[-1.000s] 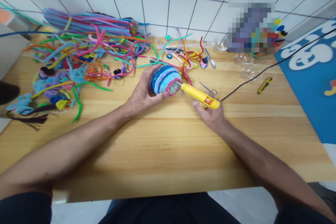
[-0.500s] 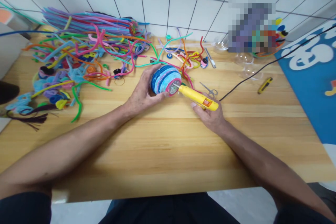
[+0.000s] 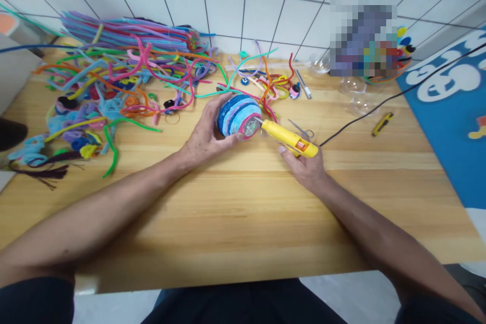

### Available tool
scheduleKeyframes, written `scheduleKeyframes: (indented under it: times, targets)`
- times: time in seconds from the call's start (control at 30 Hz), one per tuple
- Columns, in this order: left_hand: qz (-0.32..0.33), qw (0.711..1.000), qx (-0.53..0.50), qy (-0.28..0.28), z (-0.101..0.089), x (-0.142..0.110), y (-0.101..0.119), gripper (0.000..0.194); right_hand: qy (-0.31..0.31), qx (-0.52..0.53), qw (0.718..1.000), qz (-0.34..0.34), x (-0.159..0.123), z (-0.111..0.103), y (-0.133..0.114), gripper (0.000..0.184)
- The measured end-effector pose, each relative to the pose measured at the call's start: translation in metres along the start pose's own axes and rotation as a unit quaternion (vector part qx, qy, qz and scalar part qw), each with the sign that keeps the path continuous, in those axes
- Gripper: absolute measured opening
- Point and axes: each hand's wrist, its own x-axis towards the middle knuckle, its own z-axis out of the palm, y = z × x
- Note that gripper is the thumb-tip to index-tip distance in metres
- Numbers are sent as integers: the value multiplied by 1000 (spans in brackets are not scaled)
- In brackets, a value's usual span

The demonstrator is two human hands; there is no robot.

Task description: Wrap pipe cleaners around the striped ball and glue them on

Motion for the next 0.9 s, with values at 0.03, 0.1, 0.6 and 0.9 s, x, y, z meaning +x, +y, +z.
scheduleKeyframes:
  times: [0.03, 0.1, 0.6, 0.9]
  targets:
    - [-3, 1000, -1, -1, 0, 0, 0, 101, -2, -3, 1000, -5, 0, -1, -1, 21]
    - [-9, 1000, 3, -3, -1, 0, 0, 101, -8, -11, 1000, -11, 1, -2, -3, 21]
    - [-21, 1000, 14, -1, -1, -1, 4, 101, 8, 15, 1000, 26, -1, 1, -2, 23]
    - [-17, 1000, 15, -4, -1, -2, 3, 100, 10, 13, 1000, 26, 2, 0, -3, 27]
